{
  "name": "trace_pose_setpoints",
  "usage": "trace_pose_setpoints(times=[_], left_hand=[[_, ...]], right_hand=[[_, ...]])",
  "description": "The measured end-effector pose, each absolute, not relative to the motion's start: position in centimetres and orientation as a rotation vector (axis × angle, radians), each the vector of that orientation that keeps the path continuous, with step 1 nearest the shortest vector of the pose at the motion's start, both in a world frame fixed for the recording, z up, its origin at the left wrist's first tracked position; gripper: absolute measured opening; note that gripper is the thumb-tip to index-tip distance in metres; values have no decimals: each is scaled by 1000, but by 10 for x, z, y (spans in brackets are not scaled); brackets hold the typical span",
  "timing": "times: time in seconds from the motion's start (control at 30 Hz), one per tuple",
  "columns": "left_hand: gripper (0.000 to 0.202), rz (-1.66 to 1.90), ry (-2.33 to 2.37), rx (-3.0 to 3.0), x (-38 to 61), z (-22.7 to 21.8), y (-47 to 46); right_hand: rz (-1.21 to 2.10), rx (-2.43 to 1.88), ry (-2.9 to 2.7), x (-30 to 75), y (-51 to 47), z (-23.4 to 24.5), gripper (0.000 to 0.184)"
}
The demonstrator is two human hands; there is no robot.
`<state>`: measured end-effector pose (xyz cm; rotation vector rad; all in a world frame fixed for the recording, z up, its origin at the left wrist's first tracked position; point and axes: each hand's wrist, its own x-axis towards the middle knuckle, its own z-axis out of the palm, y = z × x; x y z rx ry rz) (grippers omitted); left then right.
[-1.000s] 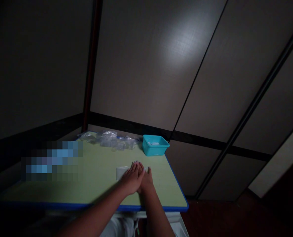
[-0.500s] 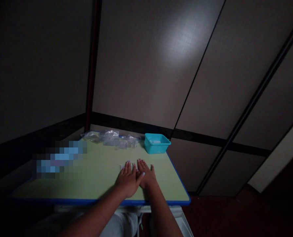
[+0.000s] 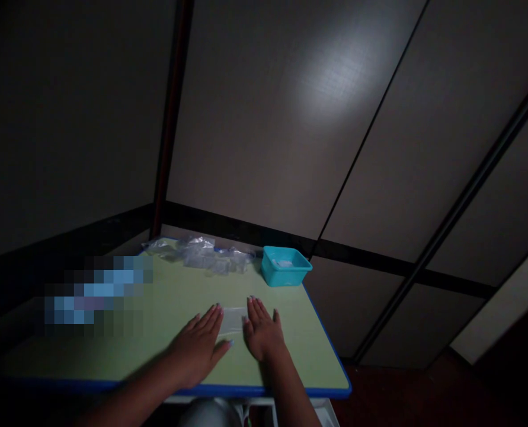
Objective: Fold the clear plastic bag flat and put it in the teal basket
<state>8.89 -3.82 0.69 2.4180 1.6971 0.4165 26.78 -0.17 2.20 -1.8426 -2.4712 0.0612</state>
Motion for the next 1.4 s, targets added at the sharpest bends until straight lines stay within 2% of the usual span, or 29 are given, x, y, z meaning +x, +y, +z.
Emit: trace_pose_setpoints(times=[0.2, 0.37, 0.57, 0.63, 0.73, 0.83, 0.93, 1.1, 1.27, 1.4], left_hand=[[65, 319, 1480, 2499, 65, 27, -23], [42, 613, 1504, 2610, 70, 45, 13], [44, 604, 1359, 2623, 65, 36, 27], [41, 585, 1339, 2623, 60, 31, 28], [42, 522, 1293, 2616, 53, 28, 31], [49, 489, 1271, 2608, 48, 30, 35], [50, 468, 1279, 2611, 46, 30, 39], [49, 455, 1246, 2582, 48, 24, 39], [39, 488, 1273, 2463, 50, 14, 38], [41, 478, 1329, 2436, 50, 7, 39]], right_hand=[[63, -1817, -2459, 269, 2, 20, 52], [42, -1855, -2439, 269, 3, 16, 54], [85, -1781, -2460, 278, 21, 33, 52], [207, -1618, -2621, 282, 36, 45, 54], [509, -1353, -2795, 289, 63, 59, 66], [499, -1254, -2653, 295, 80, 58, 67], [445, -1253, -2552, 300, 82, 50, 62], [481, -1266, -2710, 299, 72, 50, 51], [592, -1249, -2680, 293, 64, 59, 37], [670, -1194, -2723, 290, 62, 55, 36]])
